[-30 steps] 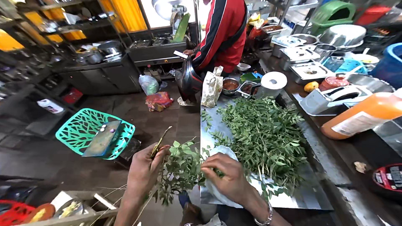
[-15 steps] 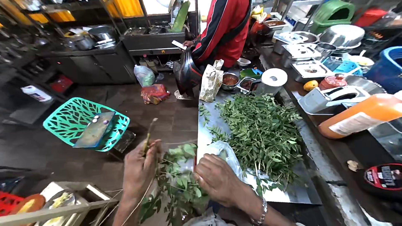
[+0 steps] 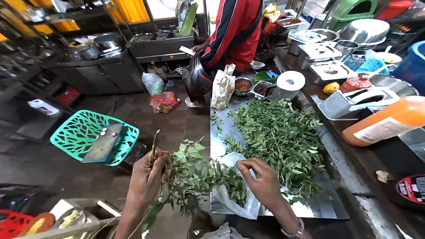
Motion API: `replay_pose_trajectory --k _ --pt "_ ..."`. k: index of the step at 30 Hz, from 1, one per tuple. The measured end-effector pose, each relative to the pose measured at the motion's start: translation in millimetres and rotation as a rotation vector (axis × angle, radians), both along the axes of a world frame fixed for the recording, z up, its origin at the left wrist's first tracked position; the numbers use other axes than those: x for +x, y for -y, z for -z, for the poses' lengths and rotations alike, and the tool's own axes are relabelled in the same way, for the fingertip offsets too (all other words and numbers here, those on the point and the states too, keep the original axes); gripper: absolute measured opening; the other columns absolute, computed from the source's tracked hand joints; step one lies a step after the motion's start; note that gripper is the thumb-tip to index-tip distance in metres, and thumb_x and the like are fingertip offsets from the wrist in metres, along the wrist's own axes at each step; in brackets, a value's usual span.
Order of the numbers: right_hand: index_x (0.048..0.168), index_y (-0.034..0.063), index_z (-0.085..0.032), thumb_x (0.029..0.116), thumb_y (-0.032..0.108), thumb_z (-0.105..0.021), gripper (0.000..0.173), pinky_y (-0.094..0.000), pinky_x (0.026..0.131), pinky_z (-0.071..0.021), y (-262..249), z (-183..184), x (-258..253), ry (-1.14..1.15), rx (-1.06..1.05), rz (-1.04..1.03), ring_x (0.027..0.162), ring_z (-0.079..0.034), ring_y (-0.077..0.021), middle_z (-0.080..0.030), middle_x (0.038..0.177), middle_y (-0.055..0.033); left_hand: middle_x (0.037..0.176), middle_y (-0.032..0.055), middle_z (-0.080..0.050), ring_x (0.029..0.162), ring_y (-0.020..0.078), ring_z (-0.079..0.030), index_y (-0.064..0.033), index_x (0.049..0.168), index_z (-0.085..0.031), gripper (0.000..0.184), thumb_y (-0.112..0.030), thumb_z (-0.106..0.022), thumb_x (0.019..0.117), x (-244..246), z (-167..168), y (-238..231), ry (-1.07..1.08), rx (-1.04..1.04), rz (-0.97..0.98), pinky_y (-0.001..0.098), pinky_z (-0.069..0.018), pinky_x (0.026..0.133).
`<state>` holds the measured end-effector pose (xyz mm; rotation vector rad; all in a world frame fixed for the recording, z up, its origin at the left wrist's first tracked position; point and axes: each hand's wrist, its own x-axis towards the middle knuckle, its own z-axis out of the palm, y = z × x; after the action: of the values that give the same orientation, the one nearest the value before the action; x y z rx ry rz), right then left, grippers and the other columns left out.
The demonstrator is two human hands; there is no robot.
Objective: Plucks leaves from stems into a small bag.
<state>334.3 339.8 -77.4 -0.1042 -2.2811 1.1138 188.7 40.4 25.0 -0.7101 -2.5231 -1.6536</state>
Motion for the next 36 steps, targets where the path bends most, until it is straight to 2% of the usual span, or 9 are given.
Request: replay_pose_trajectory --k 6,11,14,17,22,25,29,33,36 --pt "0.11 0.0098 -0.077 0.0975 0.015 -0.065 0.018 -0.0355 0.094 -0.0598 15.4 -125.4 -44.3 -0.259 0.053 -0.348 0.109 -0.067 -0.0132 -0.073 0.111 0.0015 0.08 -0.0019 -0.069 0.059 0.0103 -0.061 -0.019 0.098 -0.068 0.027 -0.038 -0.05 0.1053 -3.5 4.9 -4.9 -0.002 -0.036 0.323 0.024 -0.0527 0.051" --pt "0.132 0.0105 -0.069 0.0967 0.018 -0.068 0.036 -0.0379 0.115 -0.0457 20.2 -119.1 -101.2 0.049 0.19 -0.875 0.133 -0.057 -0.0155 -0.069 0.131 -0.0018 0.091 -0.005 -0.068 0.078 0.0064 -0.064 -0.02 0.101 -0.068 0.032 -0.044 -0.048 0.1071 -6.8 -0.1 -11.0 -0.076 -0.066 0.599 0.0238 -0.0564 0.068" --pt "0.122 0.0065 -0.072 0.0978 0.018 -0.066 0.028 -0.0368 0.107 -0.0504 33.7 -97.0 -109.2 0.125 0.192 -1.004 0.117 -0.066 -0.0146 -0.074 0.117 -0.0041 0.101 -0.0013 -0.07 0.086 0.0108 -0.067 -0.0186 0.106 -0.071 0.034 -0.044 -0.047 0.1078 -11.2 -2.3 -8.5 -0.074 -0.055 0.692 0.0275 -0.0585 0.074" --pt "0.096 0.0083 -0.074 0.102 0.019 -0.059 0.019 -0.0345 0.085 -0.055 46.8 -78.9 -106.5 0.131 0.179 -0.939 0.089 -0.066 -0.0124 -0.07 0.09 -0.0017 0.111 0.0023 -0.071 0.097 0.0165 -0.069 -0.0161 0.099 -0.073 0.031 -0.042 -0.057 0.1039 -11.0 -2.9 -4.3 -0.053 -0.018 0.668 0.0326 -0.0603 0.082" --pt "0.11 0.0197 -0.074 0.1086 0.038 -0.047 0.033 -0.0343 0.088 -0.0528 55.8 -75.6 -99.9 0.15 0.329 -0.723 0.093 -0.064 -0.0098 -0.068 0.095 0.0037 0.107 -0.0014 -0.07 0.085 0.0123 -0.068 -0.0199 0.092 -0.079 0.021 -0.037 -0.086 0.0832 -3.1 4.3 5.3 -0.083 -0.076 0.362 0.0282 -0.0613 0.071" --pt "0.113 0.0204 -0.074 0.1085 0.036 -0.045 0.032 -0.0355 0.086 -0.0534 60.6 -72.0 -96.4 0.162 0.413 -0.632 0.095 -0.065 -0.0134 -0.067 0.097 0.0014 0.097 -0.0065 -0.068 0.079 0.0078 -0.064 -0.0277 0.099 -0.08 0.014 -0.034 -0.081 0.0869 1.2 8.0 12.5 -0.082 -0.182 0.252 0.0251 -0.0568 0.065" --pt "0.115 0.0196 -0.072 0.1085 0.036 -0.045 0.033 -0.037 0.085 -0.0549 63.8 -66.4 -92.5 0.181 0.406 -0.56 0.097 -0.066 -0.0161 -0.068 0.103 -0.0008 0.103 -0.0101 -0.072 0.087 0.0054 -0.069 -0.0302 0.106 -0.078 0.013 -0.032 -0.071 0.0952 4.5 6.5 17.6 -0.111 -0.286 0.187 0.0258 -0.0616 0.074" --pt "0.141 0.018 -0.061 0.1044 0.035 -0.054 0.041 -0.0424 0.092 -0.0569 69.8 -73.2 -95.7 0.243 0.378 -0.567 0.107 -0.067 -0.0209 -0.067 0.119 -0.0064 0.102 -0.009 -0.073 0.087 0.005 -0.069 -0.0275 0.108 -0.076 0.013 -0.028 -0.067 0.0979 8.3 10.8 10.9 -0.113 -0.282 0.201 0.0246 -0.0602 0.075" --pt "0.117 0.0135 -0.069 0.1053 0.027 -0.05 0.027 -0.0414 0.086 -0.0579 74.8 -68.7 -101.6 0.204 0.407 -0.599 0.099 -0.067 -0.0216 -0.067 0.103 -0.0062 0.101 -0.0102 -0.072 0.084 0.0029 -0.068 -0.0265 0.11 -0.074 0.016 -0.03 -0.063 0.0991 9.0 10.4 3.4 -0.134 -0.32 0.164 0.0243 -0.0597 0.074"
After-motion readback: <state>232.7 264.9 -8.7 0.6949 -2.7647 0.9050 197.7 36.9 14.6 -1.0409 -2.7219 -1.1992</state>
